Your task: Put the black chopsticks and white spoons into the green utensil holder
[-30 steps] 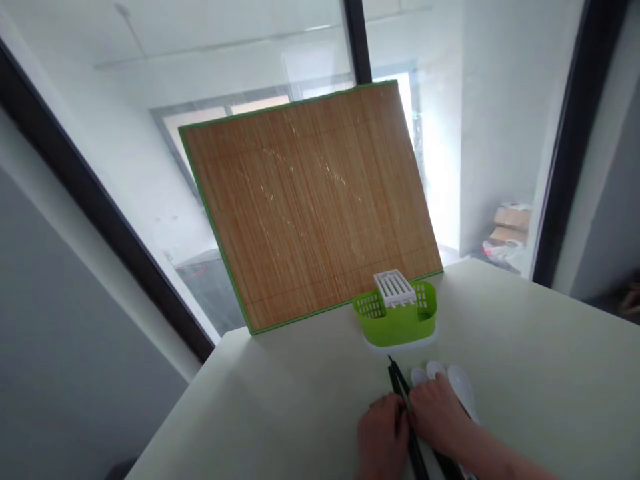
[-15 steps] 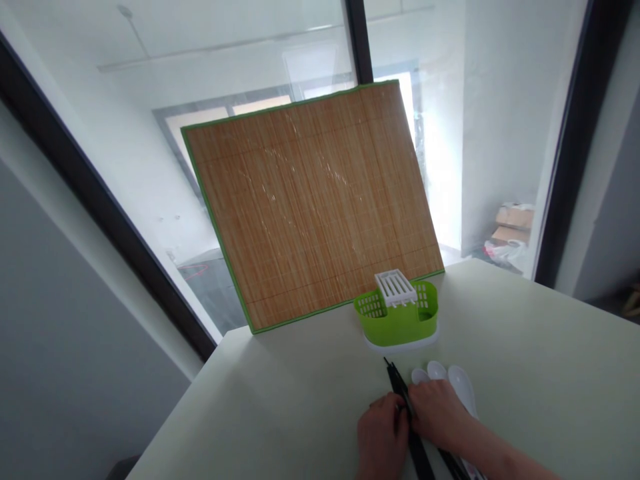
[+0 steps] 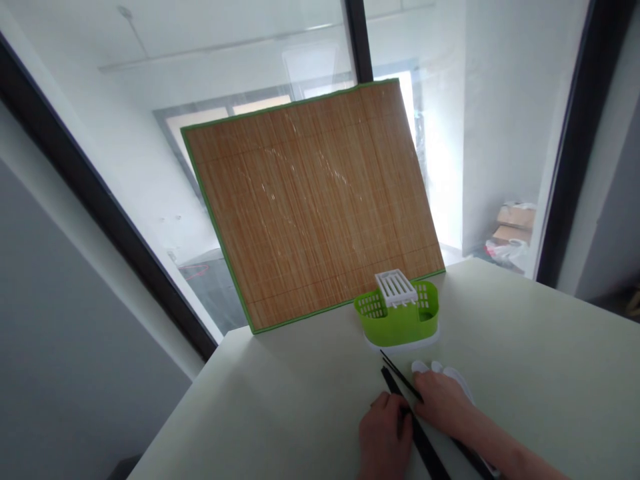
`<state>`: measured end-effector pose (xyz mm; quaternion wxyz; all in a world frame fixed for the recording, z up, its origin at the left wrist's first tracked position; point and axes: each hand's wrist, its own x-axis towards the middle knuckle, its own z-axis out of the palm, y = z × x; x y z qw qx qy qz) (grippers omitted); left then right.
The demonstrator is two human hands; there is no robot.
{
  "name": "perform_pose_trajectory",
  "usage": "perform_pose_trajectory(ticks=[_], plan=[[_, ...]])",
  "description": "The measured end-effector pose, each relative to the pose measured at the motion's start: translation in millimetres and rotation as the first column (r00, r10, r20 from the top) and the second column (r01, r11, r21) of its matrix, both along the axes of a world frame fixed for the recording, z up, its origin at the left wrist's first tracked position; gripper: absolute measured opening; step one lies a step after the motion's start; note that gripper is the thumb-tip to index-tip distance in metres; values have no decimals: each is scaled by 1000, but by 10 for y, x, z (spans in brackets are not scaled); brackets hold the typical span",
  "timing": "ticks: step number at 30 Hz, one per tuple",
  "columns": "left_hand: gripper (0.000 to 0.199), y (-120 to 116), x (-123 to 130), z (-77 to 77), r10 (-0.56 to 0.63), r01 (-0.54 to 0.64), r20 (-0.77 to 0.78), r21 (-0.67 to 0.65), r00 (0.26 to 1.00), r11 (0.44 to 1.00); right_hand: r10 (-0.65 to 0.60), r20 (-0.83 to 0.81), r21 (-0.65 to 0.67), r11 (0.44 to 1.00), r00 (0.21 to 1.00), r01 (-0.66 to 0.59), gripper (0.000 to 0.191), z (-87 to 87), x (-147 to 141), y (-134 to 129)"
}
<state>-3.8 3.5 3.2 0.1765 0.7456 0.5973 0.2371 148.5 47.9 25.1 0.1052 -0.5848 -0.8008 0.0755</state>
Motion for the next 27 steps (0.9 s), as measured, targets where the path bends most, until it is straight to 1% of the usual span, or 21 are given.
perform_pose_trajectory(ticks=[2, 4, 6, 7, 9, 10, 11, 12, 13, 15, 18, 20, 24, 27], plan=[[20, -3, 1, 8, -2, 2, 0, -4, 1000, 1000, -14, -44, -16, 1000, 999, 13, 9, 76, 61, 53], [20, -5, 2, 7, -6, 6, 8, -3, 1000, 1000, 20, -101, -38, 999, 995, -23, 8, 178, 113, 100], [20, -4, -2, 1, -19, 19, 31, 7, 999, 1000, 97, -255, -45, 993, 962, -112, 7, 305, 139, 130], [20, -1, -7, -1, -22, 21, 52, 19, 998, 1000, 147, -381, -26, 985, 913, -170, 7, 374, 140, 137], [20, 11, -27, -3, -10, 4, 107, 58, 994, 998, 250, -582, 76, 964, 774, -254, 6, 509, 118, 135], [21, 21, -43, -1, 6, -18, 137, 84, 991, 996, 300, -630, 141, 951, 716, -275, 7, 568, 98, 129], [22, 32, -64, 0, 26, -45, 166, 112, 986, 993, 348, -639, 202, 936, 686, -287, 8, 618, 75, 121], [23, 45, -88, 1, 46, -73, 191, 139, 980, 988, 390, -624, 253, 921, 677, -297, 10, 654, 52, 114], [23, 58, -113, 2, 64, -100, 214, 164, 975, 981, 423, -592, 293, 906, 686, -305, 11, 675, 30, 110], [24, 83, -163, -2, 92, -143, 245, 199, 965, 969, 460, -502, 346, 883, 732, -317, 13, 673, -2, 118], [23, 108, -207, -21, 110, -169, 266, 211, 958, 963, 454, -399, 379, 873, 797, -308, 13, 577, -18, 168], [23, 117, -211, -38, 105, -163, 271, 202, 957, 966, 443, -398, 368, 879, 803, -303, 13, 482, -16, 212], [23, 127, -190, -78, 88, -143, 277, 187, 957, 972, 426, -418, 295, 899, 802, -323, 12, 300, -14, 265], [23, 129, -173, -87, 79, -139, 333, 160, 940, 977, 408, -410, 260, 910, 816, -324, 11, 215, -12, 274]])
